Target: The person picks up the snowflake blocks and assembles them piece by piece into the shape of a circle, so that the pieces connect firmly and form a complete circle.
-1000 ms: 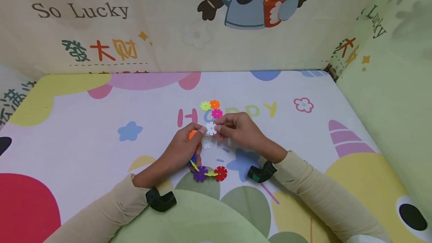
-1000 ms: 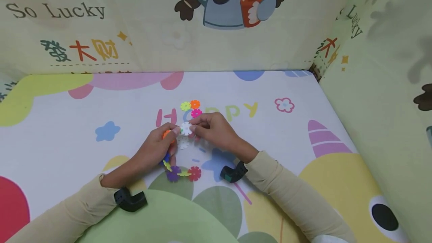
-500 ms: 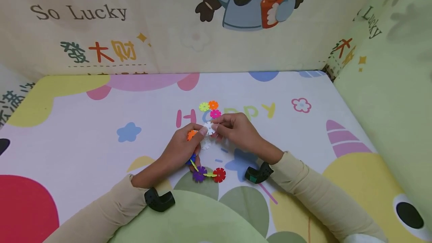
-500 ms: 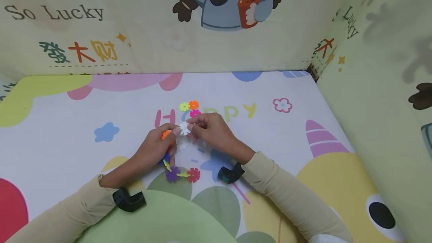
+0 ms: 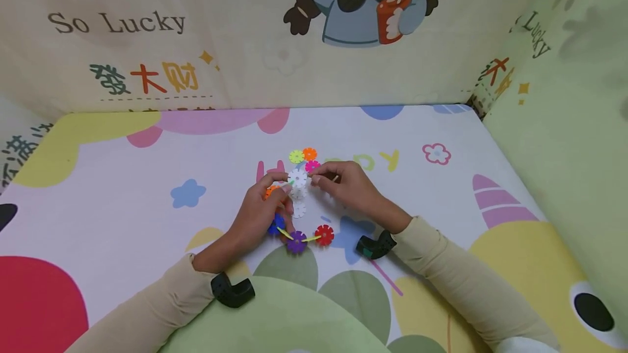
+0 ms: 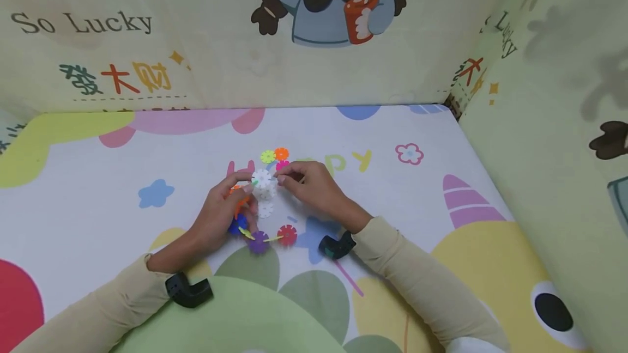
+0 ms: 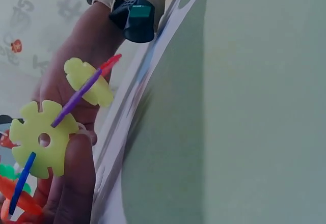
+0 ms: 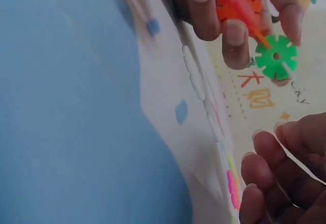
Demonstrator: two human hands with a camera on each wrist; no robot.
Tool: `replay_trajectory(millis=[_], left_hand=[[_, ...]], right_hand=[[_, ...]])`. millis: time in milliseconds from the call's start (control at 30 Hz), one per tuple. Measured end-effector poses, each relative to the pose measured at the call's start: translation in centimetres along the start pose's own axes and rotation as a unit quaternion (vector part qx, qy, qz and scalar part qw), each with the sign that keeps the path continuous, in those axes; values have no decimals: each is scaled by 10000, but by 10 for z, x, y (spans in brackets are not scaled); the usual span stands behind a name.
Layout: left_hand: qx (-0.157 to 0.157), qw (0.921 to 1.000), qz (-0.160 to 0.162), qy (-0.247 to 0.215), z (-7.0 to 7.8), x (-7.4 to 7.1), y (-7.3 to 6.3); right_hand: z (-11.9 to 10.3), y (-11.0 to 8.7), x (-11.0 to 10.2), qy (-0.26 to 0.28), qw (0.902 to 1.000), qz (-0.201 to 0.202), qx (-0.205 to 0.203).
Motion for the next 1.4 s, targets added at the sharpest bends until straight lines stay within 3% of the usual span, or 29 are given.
replay_trajectory(millis=[333, 567, 767, 867, 1067, 1400], left_hand=[[167, 9992, -288, -208, 2, 1, 0], [217, 9987, -405, -237, 5, 0, -1], [51, 9990, -137, 416, 4, -2, -1], [11, 9997, -111, 210, 2, -1, 0], [226, 9991, -169, -316, 3, 1, 1], [247, 9990, 301, 224, 5, -3, -1]], right_hand=[[2, 11, 11, -496, 9975, -507, -26], [-3, 22, 14, -969, 9911, -841, -369], [-3, 27, 20, -1562, 9823, -1013, -205], [-5, 26, 21, -1844, 9765, -1103, -190], [-7, 25, 21, -2016, 9718, -1218, -116], [-8, 24, 21, -1911, 9750, -1133, -66]])
Point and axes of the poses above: each hand's wrist, its own y-axis towards the middle knuckle, its own x-axis out of the palm, z = x × y, the point moved 4 cm from there along y, towards the middle knuckle, and after that the axes turned 4 degrees about x, right-handed, at the moved point
